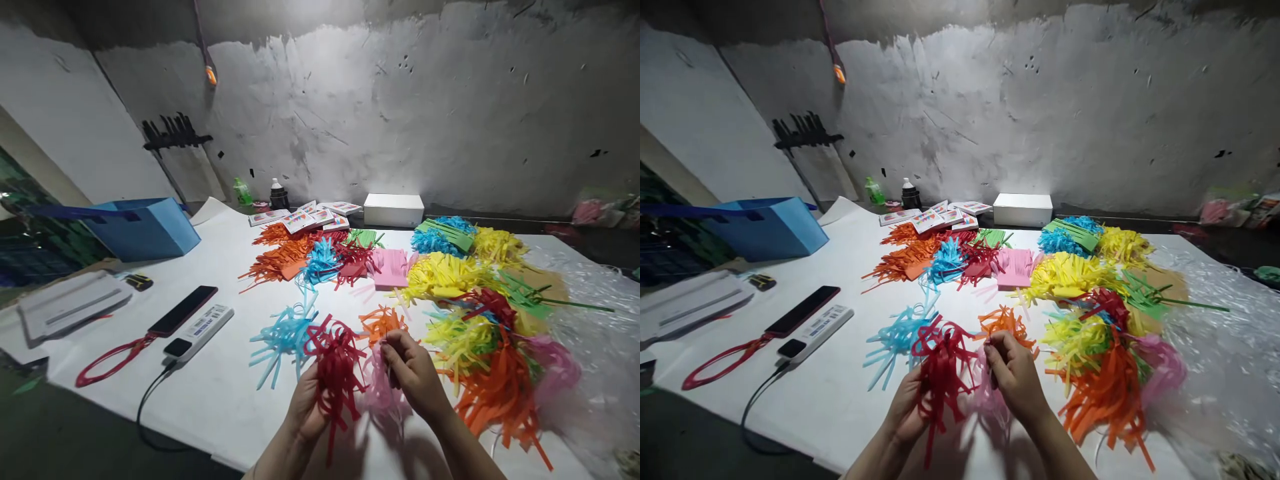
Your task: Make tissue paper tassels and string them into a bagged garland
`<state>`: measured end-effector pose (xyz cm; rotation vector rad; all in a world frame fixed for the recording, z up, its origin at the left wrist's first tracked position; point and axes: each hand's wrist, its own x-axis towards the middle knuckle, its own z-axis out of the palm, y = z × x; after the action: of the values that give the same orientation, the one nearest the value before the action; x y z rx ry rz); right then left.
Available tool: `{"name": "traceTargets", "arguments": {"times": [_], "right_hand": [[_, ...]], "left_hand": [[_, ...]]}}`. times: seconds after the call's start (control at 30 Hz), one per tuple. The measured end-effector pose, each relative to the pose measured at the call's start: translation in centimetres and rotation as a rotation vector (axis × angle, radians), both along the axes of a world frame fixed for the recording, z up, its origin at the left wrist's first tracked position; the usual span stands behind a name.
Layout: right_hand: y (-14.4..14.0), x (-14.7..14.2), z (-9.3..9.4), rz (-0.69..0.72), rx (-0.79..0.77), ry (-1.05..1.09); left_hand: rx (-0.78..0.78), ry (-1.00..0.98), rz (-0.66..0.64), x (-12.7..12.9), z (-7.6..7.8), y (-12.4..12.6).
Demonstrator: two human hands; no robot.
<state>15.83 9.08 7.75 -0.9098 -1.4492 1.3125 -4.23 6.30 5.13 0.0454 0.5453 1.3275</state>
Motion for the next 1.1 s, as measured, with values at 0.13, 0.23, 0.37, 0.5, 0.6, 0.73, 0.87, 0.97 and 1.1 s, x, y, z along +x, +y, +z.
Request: {"name": "traceTargets", "arguments": {"times": [0.13, 0.23, 0.37, 0.5, 0.6, 0.73, 0.87, 0.97, 1.1], "right_hand": [[-0.5, -0.7, 0.0, 0.045, 0.059, -0.028], [-0.7, -0.7, 0.0, 0.080, 0.104, -0.049], [-0.7, -0.5, 0.0, 0.131, 0.178, -0.103], [-0.7, -0.2, 0.3, 0.117, 0.235, -0.166], [-0.5, -0.1, 0.5, 0.026, 0.245, -0.217], [-0.7, -0.5, 0.6, 0.007, 0.230, -0.249], [-1.6, -1.5, 0.5, 0.099, 0.172, -0.207], [-2.0, -2.0, 0.3, 0.151, 0.057, -0.116], [-1.7, -1.5, 0.5, 0.095, -0.011, -0.084]], "left_hand": [[0.001, 0.057, 0.035, 2.5, 1.3, -1.6], [0.083, 0.176, 0.018, 4.2, 2.3, -2.3], [0.160, 0.366, -0.009, 5.3, 2.9, -2.8], [0.155, 0.644, -0.054, 3.5, 1.7, -2.5], [0.103, 0.901, 0.177, 0.1, 0.7, -2.1], [0.274, 1.389, 0.539, -2.5, 1.2, -2.7], [0.747, 1.645, 0.147, -0.1, 2.1, -3.5], [0.735, 1.452, -0.092, 2.1, 2.0, -3.2], [0.440, 1.003, -0.075, 2.4, 1.8, -2.7]]}}
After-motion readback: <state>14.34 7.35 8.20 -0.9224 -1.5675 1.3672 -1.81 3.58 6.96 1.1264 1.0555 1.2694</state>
